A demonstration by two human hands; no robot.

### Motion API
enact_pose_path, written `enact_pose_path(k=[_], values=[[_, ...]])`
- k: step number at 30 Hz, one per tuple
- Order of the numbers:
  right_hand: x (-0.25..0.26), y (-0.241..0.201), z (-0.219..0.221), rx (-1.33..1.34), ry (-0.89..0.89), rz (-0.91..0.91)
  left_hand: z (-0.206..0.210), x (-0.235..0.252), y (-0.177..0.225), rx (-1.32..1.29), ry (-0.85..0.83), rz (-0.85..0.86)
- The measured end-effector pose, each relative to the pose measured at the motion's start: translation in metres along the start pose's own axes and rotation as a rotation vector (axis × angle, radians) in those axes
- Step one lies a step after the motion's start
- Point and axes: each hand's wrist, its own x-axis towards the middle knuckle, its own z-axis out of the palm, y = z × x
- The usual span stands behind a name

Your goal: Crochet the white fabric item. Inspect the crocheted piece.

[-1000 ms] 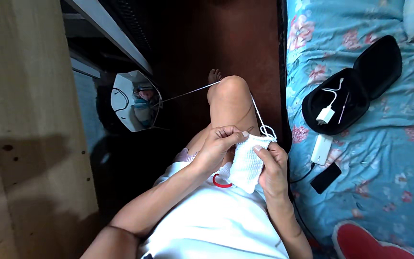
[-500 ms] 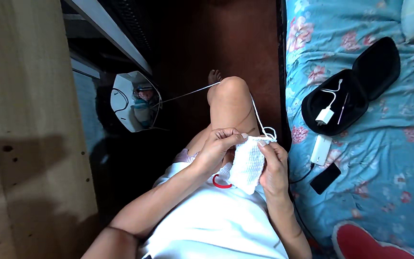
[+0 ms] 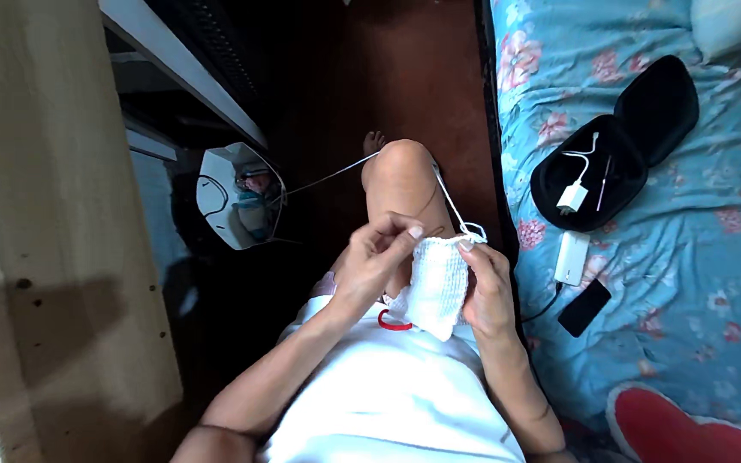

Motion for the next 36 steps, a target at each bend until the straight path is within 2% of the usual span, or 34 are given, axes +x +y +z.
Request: enact_pose_path(k=[4, 6, 9, 11, 12, 14, 16, 18, 19, 21, 24, 28, 30, 32, 34, 36], values=[[0.01, -0.021, -0.021, -0.187, -0.249, -0.129, -0.031, 0.011, 0.02, 0.407, 0.125, 0.35], [0.014, -0.039, -0.028, -0.299, -0.363, -0.216, -0.041, 0.02, 0.031, 0.555, 0.097, 0.495], [0.016, -0.064, -0.03, -0.428, -0.492, -0.35, -0.03, 0.032, 0.041, 0.602, -0.13, 0.645], [0.013, -0.08, -0.028, -0.453, -0.602, -0.436, -0.009, 0.031, 0.045, 0.493, -0.336, 0.683], [0.009, -0.087, -0.026, -0.433, -0.646, -0.467, 0.001, 0.028, 0.048, 0.399, -0.441, 0.656], [0.0, -0.096, -0.027, -0.378, -0.633, -0.516, 0.014, 0.016, 0.063, 0.142, -0.608, 0.441], [-0.006, -0.098, -0.028, -0.338, -0.456, -0.551, 0.011, -0.003, 0.081, -0.069, -0.623, 0.174], [-0.002, -0.094, -0.023, -0.356, -0.218, -0.601, -0.003, -0.003, 0.066, -0.203, -0.66, 0.159], [0.003, -0.091, -0.017, -0.34, -0.149, -0.592, -0.009, -0.006, 0.061, -0.171, -0.67, 0.169], [0.009, -0.082, -0.001, -0.275, -0.14, -0.521, -0.017, -0.015, 0.056, -0.034, -0.651, 0.204], [0.008, -0.056, 0.023, -0.213, -0.247, -0.403, -0.037, -0.015, 0.06, 0.133, -0.447, 0.236], [0.003, -0.028, 0.027, -0.437, -0.381, -0.36, -0.104, 0.013, 0.086, 0.394, 0.009, 0.363], [0.005, -0.016, 0.017, -0.465, -0.384, -0.351, -0.135, 0.03, 0.097, 0.616, 0.309, 0.289], [0.009, -0.007, 0.001, -0.453, -0.357, -0.32, -0.164, 0.049, 0.098, 0.919, 0.557, 0.126], [0.014, -0.003, -0.017, -0.439, -0.302, -0.281, -0.19, 0.067, 0.084, 1.148, 0.682, 0.05], [0.017, -0.002, -0.037, -0.454, -0.225, -0.237, -0.208, 0.078, 0.07, 1.287, 0.698, 0.0]])
